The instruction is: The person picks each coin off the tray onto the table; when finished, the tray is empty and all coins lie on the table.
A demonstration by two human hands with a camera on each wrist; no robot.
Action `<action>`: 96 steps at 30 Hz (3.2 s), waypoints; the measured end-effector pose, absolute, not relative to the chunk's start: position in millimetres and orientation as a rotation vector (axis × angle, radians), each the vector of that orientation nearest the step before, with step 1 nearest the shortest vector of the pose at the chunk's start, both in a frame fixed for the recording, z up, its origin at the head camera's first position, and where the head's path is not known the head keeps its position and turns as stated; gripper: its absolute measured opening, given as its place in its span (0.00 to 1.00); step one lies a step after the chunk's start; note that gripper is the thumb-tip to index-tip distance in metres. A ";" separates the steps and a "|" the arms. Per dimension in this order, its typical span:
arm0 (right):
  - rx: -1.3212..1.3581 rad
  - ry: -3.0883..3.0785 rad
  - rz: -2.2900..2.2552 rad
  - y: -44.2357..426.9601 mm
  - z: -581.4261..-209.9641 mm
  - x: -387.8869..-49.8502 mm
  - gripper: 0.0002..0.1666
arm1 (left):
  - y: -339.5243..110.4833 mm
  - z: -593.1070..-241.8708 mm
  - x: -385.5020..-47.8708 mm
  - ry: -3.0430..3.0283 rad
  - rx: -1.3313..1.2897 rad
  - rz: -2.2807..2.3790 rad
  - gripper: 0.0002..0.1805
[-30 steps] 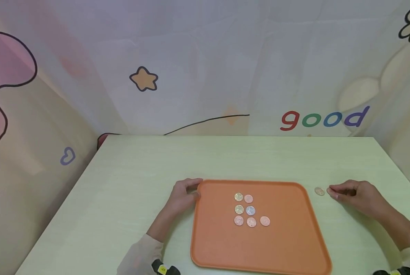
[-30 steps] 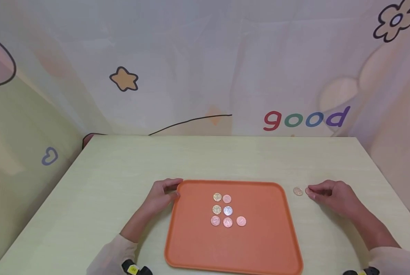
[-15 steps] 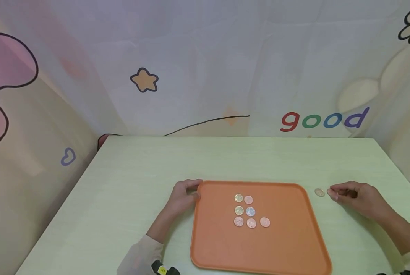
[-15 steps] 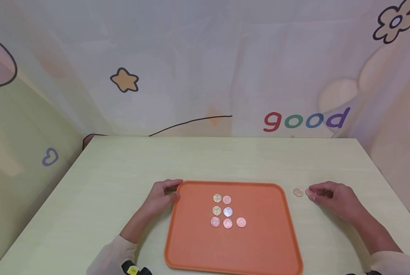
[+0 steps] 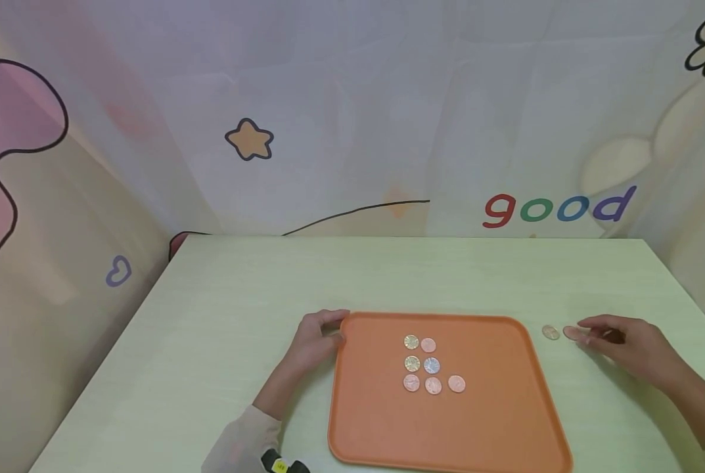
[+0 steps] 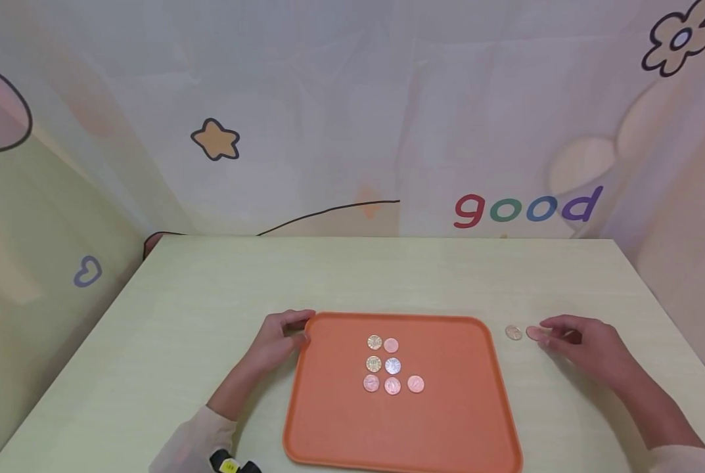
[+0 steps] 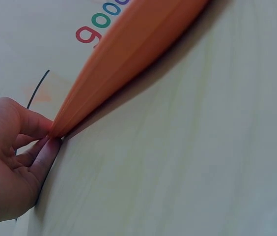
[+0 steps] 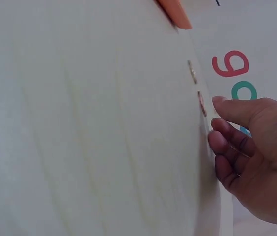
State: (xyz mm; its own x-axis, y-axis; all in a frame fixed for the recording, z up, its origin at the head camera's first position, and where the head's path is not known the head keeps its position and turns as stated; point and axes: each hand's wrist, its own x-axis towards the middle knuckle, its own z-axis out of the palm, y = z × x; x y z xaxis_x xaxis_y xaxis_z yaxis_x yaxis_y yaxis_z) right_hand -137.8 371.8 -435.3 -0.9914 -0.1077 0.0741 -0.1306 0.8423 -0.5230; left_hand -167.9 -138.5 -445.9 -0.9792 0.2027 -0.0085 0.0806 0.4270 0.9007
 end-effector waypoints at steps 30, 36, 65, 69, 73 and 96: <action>0.980 -2.840 1.101 243.7 -409.2 -117.0 0.10 | -138.7 -445.8 -166.8 2.503 0.207 1.682 0.26; 1.155 -2.731 1.160 230.7 -417.4 -118.3 0.10 | -138.7 -446.6 -167.1 2.507 0.209 1.681 0.26; 1.061 -2.832 1.293 209.0 -436.3 -122.0 0.11 | -137.0 -447.5 -170.2 2.535 0.195 1.669 0.27; 1.028 -2.857 1.306 208.1 -436.9 -121.2 0.09 | -137.4 -448.5 -169.0 2.530 0.190 1.665 0.27; 0.999 -2.880 1.315 207.6 -436.2 -120.2 0.08 | -137.5 -448.9 -167.7 2.525 0.187 1.673 0.27; 1.041 -2.956 1.125 204.6 -430.9 -120.8 0.09 | -136.6 -448.7 -168.4 2.556 0.184 1.650 0.27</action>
